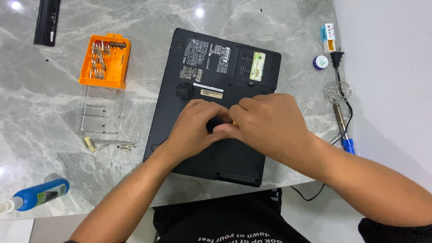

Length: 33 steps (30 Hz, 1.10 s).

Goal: A person is seen meticulously screwing the back panel of a laptop using a manual screwdriver, moving between different screw holes to secure the casing.

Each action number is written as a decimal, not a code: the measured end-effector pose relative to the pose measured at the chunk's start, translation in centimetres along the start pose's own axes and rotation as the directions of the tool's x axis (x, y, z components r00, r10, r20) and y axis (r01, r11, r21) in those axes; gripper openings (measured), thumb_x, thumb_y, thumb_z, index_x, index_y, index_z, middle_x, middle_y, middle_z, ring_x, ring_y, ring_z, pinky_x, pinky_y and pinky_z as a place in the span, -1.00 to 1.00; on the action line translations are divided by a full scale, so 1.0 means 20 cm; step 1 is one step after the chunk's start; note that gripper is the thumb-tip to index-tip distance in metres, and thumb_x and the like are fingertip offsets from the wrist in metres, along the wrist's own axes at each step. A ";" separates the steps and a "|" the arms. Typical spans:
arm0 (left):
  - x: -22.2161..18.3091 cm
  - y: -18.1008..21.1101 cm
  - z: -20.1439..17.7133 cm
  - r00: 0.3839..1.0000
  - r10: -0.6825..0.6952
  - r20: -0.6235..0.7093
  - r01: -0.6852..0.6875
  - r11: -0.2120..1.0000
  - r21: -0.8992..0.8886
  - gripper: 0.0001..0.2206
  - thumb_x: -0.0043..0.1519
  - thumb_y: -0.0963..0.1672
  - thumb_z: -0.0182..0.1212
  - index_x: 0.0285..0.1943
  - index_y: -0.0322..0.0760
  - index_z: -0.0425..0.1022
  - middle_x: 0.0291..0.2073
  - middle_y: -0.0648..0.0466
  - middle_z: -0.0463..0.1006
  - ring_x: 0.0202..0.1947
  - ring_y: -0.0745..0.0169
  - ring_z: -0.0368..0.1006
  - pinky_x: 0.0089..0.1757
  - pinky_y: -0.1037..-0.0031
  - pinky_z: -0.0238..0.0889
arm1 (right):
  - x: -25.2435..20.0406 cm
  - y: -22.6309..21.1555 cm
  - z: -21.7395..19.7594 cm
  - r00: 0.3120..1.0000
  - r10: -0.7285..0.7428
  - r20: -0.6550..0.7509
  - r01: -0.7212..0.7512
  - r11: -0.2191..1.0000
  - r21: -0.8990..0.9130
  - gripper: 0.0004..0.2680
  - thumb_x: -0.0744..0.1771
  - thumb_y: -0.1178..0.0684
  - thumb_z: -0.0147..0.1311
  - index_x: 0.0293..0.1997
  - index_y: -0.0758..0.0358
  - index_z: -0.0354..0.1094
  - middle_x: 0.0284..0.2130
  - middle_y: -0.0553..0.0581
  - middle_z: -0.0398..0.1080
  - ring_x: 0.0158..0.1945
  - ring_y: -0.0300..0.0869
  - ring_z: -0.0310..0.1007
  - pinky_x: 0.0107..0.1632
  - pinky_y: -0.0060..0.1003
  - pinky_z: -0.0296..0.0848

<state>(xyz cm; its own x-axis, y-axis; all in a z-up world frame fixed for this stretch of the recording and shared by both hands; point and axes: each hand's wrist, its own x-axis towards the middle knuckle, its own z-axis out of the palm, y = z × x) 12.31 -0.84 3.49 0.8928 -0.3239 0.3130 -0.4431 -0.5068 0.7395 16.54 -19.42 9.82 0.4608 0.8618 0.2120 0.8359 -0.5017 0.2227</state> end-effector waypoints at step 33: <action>-0.06 -0.04 -0.06 0.993 0.015 0.121 -0.033 0.988 0.150 -0.59 0.10 -0.06 0.30 0.13 -0.15 0.40 0.01 0.14 0.52 0.06 0.13 0.39 0.06 0.23 -0.02 | -0.06 -0.06 0.00 0.988 0.113 -0.103 -0.057 0.897 0.439 -0.75 0.33 -0.16 0.06 -0.28 0.25 0.27 -0.47 0.08 0.21 -0.43 -0.10 0.28 -0.45 -0.25 0.25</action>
<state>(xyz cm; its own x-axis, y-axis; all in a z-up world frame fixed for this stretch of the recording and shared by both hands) 11.73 0.95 3.34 0.8698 -0.4257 0.2496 -0.4796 -0.6099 0.6309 15.07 -19.82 9.25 0.5195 0.7871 0.3325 0.8541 -0.4666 -0.2299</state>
